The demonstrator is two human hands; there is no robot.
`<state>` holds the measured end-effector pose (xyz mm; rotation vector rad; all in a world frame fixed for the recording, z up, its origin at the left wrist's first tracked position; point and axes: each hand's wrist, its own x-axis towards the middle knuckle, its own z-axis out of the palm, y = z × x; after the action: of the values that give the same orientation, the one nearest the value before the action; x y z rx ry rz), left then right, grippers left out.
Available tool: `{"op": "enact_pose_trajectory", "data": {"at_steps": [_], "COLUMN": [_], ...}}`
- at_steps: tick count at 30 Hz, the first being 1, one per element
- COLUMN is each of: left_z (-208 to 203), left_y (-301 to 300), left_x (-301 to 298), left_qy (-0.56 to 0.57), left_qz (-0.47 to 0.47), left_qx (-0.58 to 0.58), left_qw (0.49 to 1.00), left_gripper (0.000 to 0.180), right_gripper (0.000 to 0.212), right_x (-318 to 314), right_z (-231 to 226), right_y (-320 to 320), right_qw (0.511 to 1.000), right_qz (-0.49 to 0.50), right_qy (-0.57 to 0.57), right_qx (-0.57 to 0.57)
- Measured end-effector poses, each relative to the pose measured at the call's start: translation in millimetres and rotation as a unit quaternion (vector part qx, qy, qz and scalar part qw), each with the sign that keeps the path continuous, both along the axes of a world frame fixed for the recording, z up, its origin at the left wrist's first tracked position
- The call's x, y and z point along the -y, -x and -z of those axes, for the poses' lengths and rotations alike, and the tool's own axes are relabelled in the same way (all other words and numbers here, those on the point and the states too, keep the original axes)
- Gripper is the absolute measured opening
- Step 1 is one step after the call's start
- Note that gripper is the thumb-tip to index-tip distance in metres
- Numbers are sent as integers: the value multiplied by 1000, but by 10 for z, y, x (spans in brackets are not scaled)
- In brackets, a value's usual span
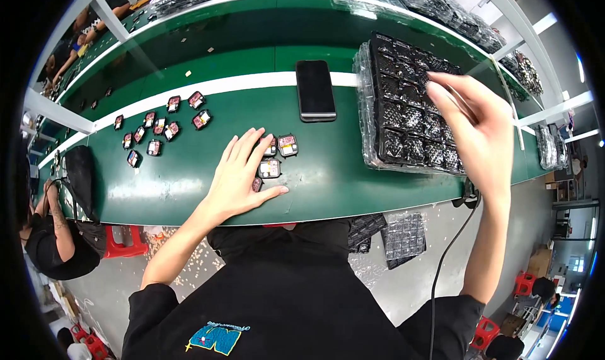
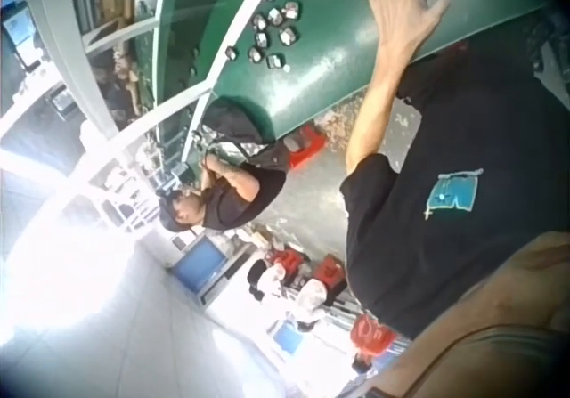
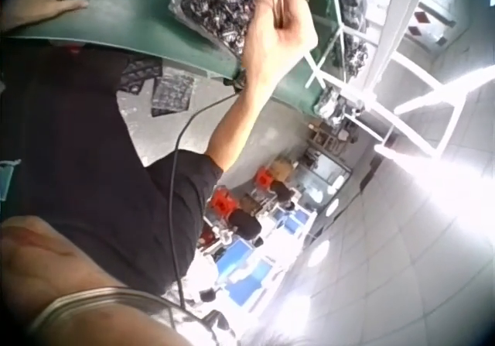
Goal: Manipulating and assembling internal components of smartwatches using a fine probe or tweezers on a production line.
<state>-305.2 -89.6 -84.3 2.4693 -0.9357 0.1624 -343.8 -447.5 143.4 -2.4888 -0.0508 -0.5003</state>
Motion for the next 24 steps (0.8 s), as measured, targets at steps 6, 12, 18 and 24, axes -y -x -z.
{"op": "enact_pose_trajectory", "data": {"at_steps": [6,12,18,24], "left_z": [-94,-179,-677,-1435], "left_y": [-215,-427,-449,-954], "left_x": [416,453,650,2267], "left_qy": [38,0,91,158], "left_qz": [18,79,126,282], "left_qx": [69,8,-14,138], "left_qw": [997,997,988,936], "left_gripper": [78,49,56,49], "right_gripper": [30,25,25,15], "right_x": [977,998,-103,-724], "right_z": [390,2208,3714,3296], "right_y": [1707,2910,3292,2469], "right_qw": [925,739,778,840], "right_qz": [255,570,545,404], "right_qy": [-150,-278,-308,-362], "right_qx": [241,227,51,0]}}
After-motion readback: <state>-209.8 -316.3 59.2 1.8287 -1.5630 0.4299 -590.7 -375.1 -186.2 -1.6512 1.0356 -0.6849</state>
